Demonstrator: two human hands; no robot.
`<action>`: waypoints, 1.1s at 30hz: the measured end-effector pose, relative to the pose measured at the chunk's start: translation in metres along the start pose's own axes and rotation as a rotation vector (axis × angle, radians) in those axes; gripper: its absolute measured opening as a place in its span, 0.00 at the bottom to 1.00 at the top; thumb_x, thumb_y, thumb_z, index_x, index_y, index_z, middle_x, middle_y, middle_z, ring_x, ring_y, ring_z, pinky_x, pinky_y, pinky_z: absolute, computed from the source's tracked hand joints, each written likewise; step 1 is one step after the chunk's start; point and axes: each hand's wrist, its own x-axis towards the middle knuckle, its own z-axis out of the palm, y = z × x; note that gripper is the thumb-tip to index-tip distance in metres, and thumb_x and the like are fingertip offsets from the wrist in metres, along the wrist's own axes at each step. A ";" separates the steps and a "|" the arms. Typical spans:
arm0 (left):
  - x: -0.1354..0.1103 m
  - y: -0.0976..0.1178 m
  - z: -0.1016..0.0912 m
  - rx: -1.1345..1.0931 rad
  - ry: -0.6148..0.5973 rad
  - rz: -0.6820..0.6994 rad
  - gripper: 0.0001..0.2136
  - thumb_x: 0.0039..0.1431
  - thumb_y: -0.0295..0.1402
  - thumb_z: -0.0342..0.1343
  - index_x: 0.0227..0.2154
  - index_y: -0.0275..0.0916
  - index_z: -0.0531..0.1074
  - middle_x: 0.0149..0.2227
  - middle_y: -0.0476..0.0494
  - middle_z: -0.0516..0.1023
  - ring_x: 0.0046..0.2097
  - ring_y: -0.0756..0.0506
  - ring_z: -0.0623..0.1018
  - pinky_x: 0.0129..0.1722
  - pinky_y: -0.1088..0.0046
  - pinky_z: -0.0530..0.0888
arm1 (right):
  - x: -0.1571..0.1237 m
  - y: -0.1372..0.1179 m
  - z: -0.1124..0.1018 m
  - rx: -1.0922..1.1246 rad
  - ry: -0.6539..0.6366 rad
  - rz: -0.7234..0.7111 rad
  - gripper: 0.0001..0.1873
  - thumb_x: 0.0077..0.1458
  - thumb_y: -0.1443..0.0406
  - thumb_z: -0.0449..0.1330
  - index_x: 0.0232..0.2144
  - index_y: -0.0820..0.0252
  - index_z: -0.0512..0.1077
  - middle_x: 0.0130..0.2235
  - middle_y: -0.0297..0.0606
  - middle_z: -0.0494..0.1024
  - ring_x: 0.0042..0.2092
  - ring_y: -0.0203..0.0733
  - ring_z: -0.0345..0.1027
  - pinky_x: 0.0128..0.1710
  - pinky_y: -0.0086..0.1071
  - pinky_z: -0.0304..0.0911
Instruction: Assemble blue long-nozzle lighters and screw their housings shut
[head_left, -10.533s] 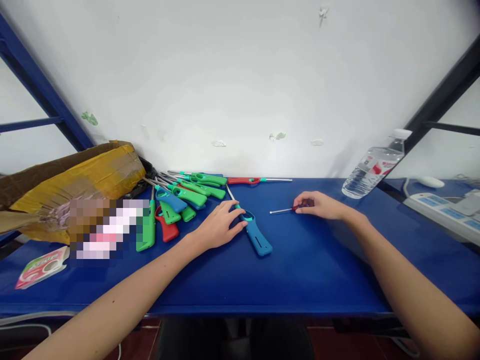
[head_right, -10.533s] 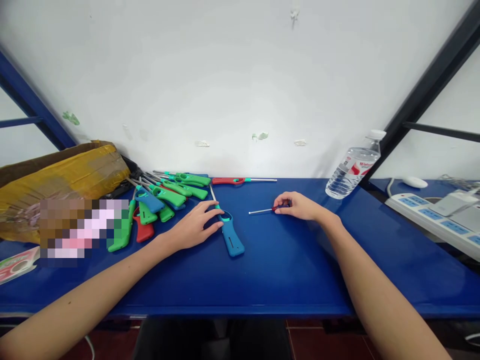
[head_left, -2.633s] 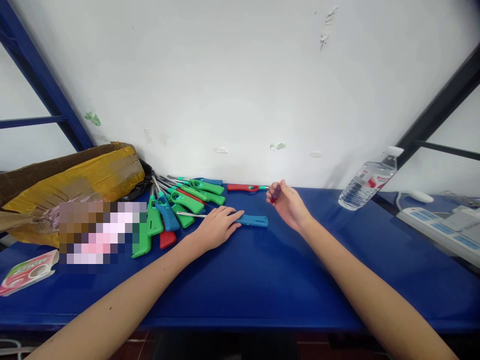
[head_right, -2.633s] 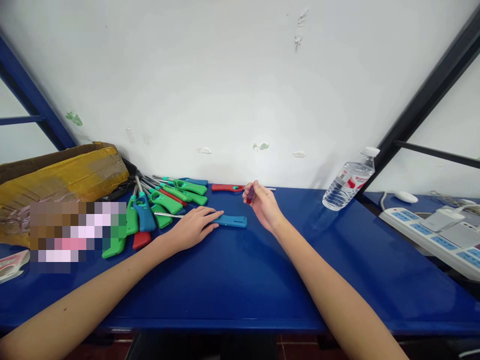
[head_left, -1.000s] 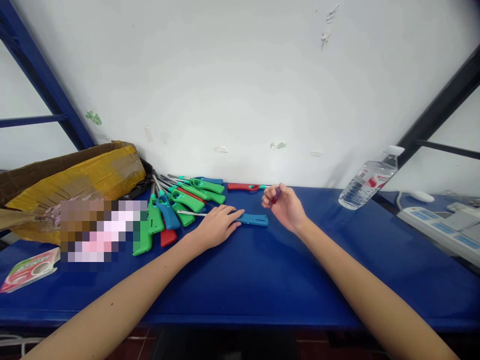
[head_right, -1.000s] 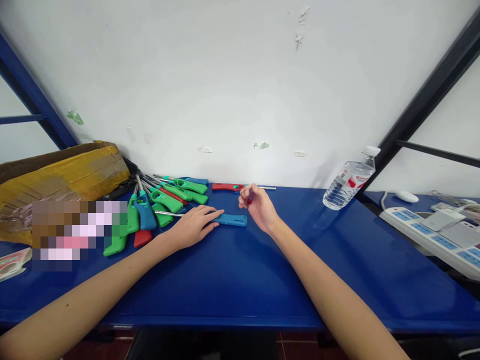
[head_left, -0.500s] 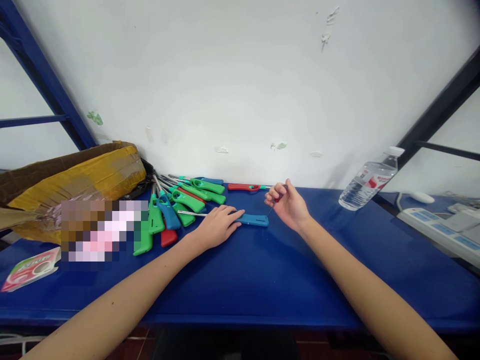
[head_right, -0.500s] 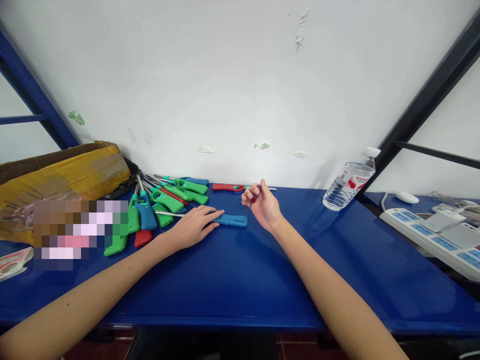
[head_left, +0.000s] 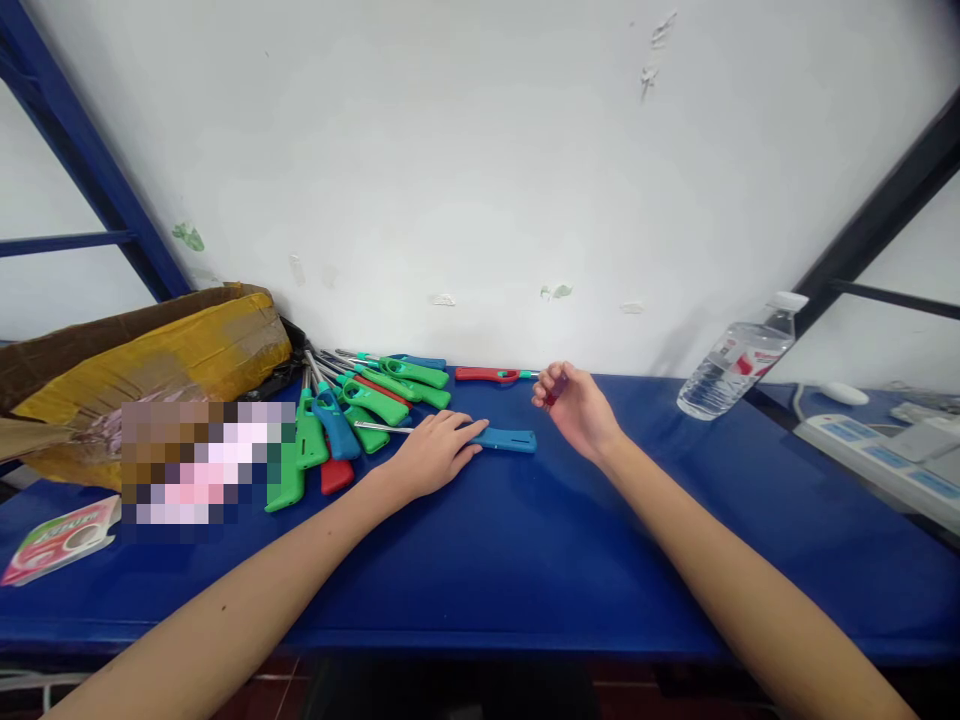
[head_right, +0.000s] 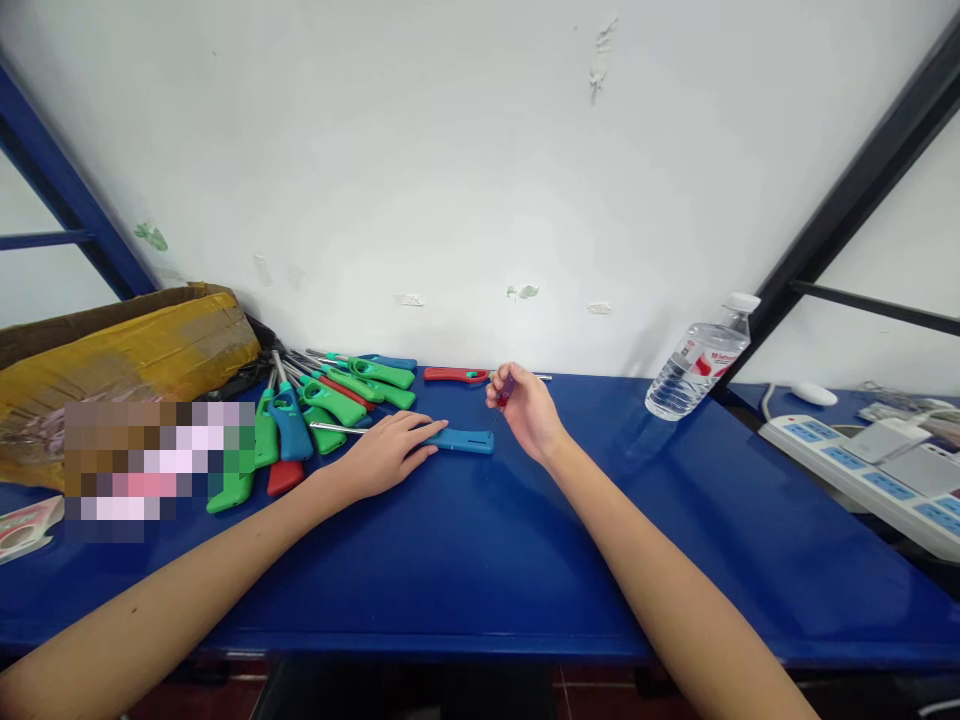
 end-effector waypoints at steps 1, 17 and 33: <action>0.000 0.000 0.000 0.000 0.001 0.000 0.19 0.68 0.36 0.47 0.60 0.41 0.64 0.54 0.39 0.71 0.53 0.40 0.71 0.53 0.62 0.68 | 0.001 0.000 0.000 0.013 0.013 -0.002 0.16 0.52 0.56 0.63 0.22 0.57 0.64 0.26 0.30 0.59 0.29 0.37 0.58 0.30 0.30 0.59; 0.000 -0.002 0.002 0.013 0.019 0.025 0.19 0.68 0.36 0.46 0.60 0.40 0.64 0.54 0.38 0.72 0.52 0.41 0.71 0.53 0.62 0.68 | -0.004 0.000 -0.001 -0.028 -0.055 -0.027 0.15 0.53 0.55 0.56 0.21 0.57 0.65 0.22 0.30 0.58 0.25 0.37 0.56 0.27 0.32 0.57; -0.001 -0.002 0.003 0.009 0.025 0.031 0.19 0.68 0.35 0.45 0.60 0.40 0.64 0.53 0.38 0.72 0.53 0.41 0.71 0.53 0.62 0.68 | -0.006 0.002 0.005 0.026 -0.083 -0.006 0.28 0.58 0.46 0.54 0.16 0.56 0.58 0.18 0.28 0.47 0.24 0.37 0.51 0.29 0.32 0.58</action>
